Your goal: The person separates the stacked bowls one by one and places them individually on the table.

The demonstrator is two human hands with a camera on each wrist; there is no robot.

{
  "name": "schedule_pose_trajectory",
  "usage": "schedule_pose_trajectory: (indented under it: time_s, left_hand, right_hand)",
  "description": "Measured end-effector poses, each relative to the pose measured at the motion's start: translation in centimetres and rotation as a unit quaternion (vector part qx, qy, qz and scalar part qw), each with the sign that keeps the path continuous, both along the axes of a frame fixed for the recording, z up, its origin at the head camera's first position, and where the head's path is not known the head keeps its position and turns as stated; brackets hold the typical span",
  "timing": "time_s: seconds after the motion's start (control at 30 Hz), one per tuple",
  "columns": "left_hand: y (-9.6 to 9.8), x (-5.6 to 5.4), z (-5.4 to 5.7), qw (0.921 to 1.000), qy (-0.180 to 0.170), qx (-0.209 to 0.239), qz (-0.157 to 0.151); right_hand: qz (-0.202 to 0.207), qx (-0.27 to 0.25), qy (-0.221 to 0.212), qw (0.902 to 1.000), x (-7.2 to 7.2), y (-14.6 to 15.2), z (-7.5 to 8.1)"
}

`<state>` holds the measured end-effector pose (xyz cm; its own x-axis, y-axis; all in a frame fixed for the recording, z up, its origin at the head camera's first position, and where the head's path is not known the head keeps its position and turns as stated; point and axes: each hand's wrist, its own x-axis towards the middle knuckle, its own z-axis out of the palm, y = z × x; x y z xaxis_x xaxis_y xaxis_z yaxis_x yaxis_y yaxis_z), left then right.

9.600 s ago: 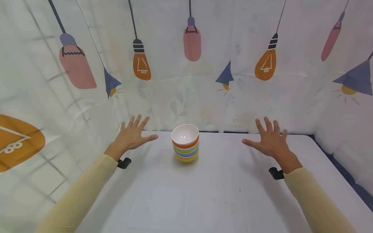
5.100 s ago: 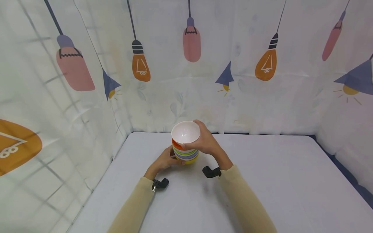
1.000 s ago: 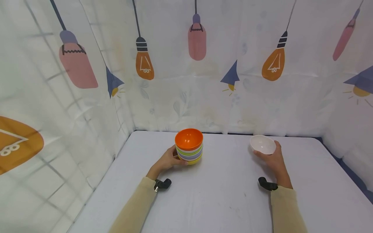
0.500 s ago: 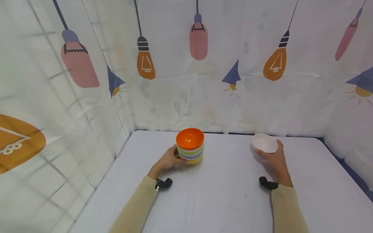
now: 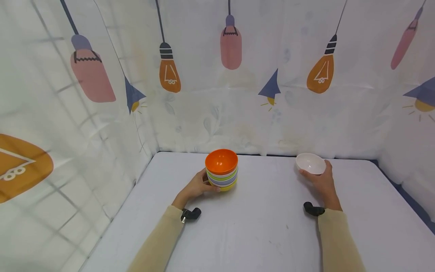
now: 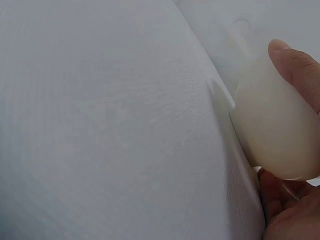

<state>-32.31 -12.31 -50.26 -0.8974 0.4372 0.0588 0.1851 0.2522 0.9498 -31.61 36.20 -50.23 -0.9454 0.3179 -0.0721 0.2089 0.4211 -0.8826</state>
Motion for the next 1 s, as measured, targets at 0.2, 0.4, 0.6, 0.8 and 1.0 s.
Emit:
schedule_pose_trajectory:
  time_s: [0.2, 0.4, 0.6, 0.8, 1.0]
  left_hand:
    - [0.0, 0.1, 0.1, 1.0, 0.0, -0.003, 0.003]
    - [0.0, 0.1, 0.1, 1.0, -0.002, -0.004, 0.003]
    - [-0.1, 0.1, 0.0, 1.0, 0.005, -0.004, -0.002]
    - [-0.1, 0.2, -0.1, 0.9999, 0.013, 0.001, -0.009]
    - [-0.1, 0.3, -0.1, 0.9999, 0.009, -0.004, -0.005]
  right_hand:
    - [-0.008, -0.003, -0.004, 1.0, -0.5, 0.1, 0.3]
    - [-0.007, -0.007, 0.012, 0.9999, -0.8, 0.2, 0.3]
    - [-0.016, -0.009, 0.008, 0.9998, -1.2, 0.3, 0.0]
    - [-0.02, -0.01, 0.0, 0.9998, -1.2, 0.2, 0.0]
    - [-0.025, -0.018, -0.004, 0.9995, -0.9, 0.0, 0.1]
